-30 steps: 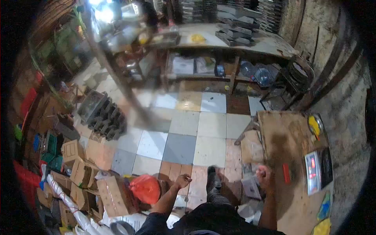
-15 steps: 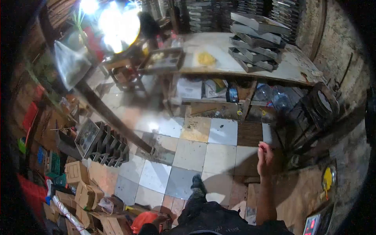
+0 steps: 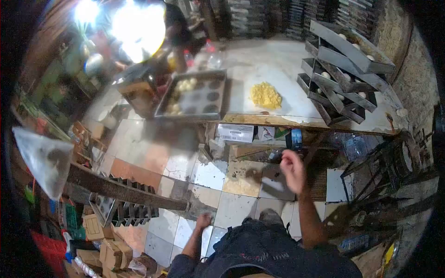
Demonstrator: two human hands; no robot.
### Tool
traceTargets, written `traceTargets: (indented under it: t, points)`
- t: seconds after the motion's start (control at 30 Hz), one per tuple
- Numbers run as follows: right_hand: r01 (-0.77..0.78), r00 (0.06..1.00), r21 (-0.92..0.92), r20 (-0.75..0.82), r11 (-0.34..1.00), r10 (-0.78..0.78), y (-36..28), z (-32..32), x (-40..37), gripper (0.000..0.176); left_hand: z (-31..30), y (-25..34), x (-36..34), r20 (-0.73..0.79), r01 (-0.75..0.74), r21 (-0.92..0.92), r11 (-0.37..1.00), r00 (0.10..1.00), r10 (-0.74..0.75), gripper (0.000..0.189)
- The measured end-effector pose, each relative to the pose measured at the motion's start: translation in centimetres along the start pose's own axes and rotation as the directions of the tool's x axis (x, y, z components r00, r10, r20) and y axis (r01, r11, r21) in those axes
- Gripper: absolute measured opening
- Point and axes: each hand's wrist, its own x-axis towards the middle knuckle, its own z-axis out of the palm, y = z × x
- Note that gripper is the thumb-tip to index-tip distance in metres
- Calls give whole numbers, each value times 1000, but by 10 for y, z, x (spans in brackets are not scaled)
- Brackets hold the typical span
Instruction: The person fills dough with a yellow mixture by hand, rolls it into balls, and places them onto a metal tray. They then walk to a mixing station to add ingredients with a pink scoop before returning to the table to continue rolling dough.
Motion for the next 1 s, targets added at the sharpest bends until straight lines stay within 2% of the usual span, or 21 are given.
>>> traceTargets:
  t: [0.03, 0.07, 0.1, 0.17, 0.23, 0.27, 0.3, 0.37, 0.43, 0.5, 0.53, 0.6, 0.63, 0.7, 0.73, 0.77, 0.83, 0.9, 0.93, 0.97, 1.0]
  points:
    - [7, 998, 56, -62, 998, -3, 13, -12, 32, 27, -38, 67, 32, -46, -17, 178, 984, 999, 26, 42]
    - [15, 985, 184, -174, 983, 17, 39, -17, 61, 26, -59, 108, 62, -134, -64, -168, 984, 990, 42, 41]
    - [5, 970, -7, -242, 1000, -6, 52, -21, 84, 26, -80, 148, 93, -248, -129, -10, 992, 961, 122, 33]
    - [53, 989, -110, -133, 993, -68, 55, -17, 126, 25, -111, 224, 148, -405, -366, -293, 883, 885, 232, 25]
    - [72, 990, -238, -103, 968, -99, 71, -7, 174, 27, -149, 306, 173, -415, -332, -256, 908, 886, 207, 20]
    - [214, 959, -370, -96, 904, -266, 81, -4, 207, 37, -155, 326, 194, -461, -411, -208, 888, 842, 281, 19]
    - [203, 965, -360, -82, 910, -248, 89, 0, 233, 37, -157, 336, 206, -457, -387, -209, 898, 851, 260, 19]
    - [272, 917, -533, -109, 801, -384, 96, 6, 303, 36, -163, 362, 243, -497, -435, -155, 887, 810, 310, 17]
    - [265, 932, -489, -90, 831, -351, 107, 6, 354, 38, -161, 367, 257, -496, -385, -150, 911, 826, 268, 17]
    - [250, 955, -456, -31, 854, -296, 119, 1, 417, 37, -165, 366, 272, -451, -333, -22, 943, 845, 288, 18]
    - [201, 960, -326, -121, 924, -252, 135, 3, 452, 30, -173, 375, 274, -465, -284, -50, 958, 855, 229, 19]
    - [147, 963, -246, -184, 958, -196, 170, 5, 533, 25, -176, 377, 273, -507, -204, -47, 978, 848, 153, 19]
    - [170, 961, -268, -166, 948, -220, 192, 9, 574, 23, -178, 379, 273, -520, -148, -111, 983, 851, 69, 17]
    - [193, 968, -324, -90, 926, -233, 245, 32, 645, 21, -171, 371, 273, -590, -55, -264, 963, 799, -115, 16]
    - [139, 990, -335, 42, 932, -132, 266, 44, 673, 25, -171, 375, 275, -590, -42, -260, 965, 798, -124, 16]
    - [130, 991, -325, 50, 937, -120, 288, 58, 699, 25, -173, 385, 274, -625, -33, -232, 972, 771, -123, 15]
    - [227, 972, -633, 197, 740, -129, 319, 84, 739, 35, -184, 401, 277, -663, -8, -197, 980, 738, -127, 14]
    - [172, 977, -600, 208, 781, -55, 327, 98, 770, 40, -196, 408, 279, -684, 51, -81, 995, 724, -93, 14]
    - [325, 942, -599, 278, 732, -191, 389, 109, 799, 42, -201, 399, 280, -684, 102, 29, 994, 727, -54, 13]
    - [246, 961, -791, 276, 560, -31, 320, 108, 788, 44, -205, 398, 286, -716, 114, 19, 993, 695, -67, 13]
    - [406, 914, -770, 335, 492, -229, 350, 111, 802, 42, -212, 401, 297, -722, 91, 41, 995, 691, -34, 14]
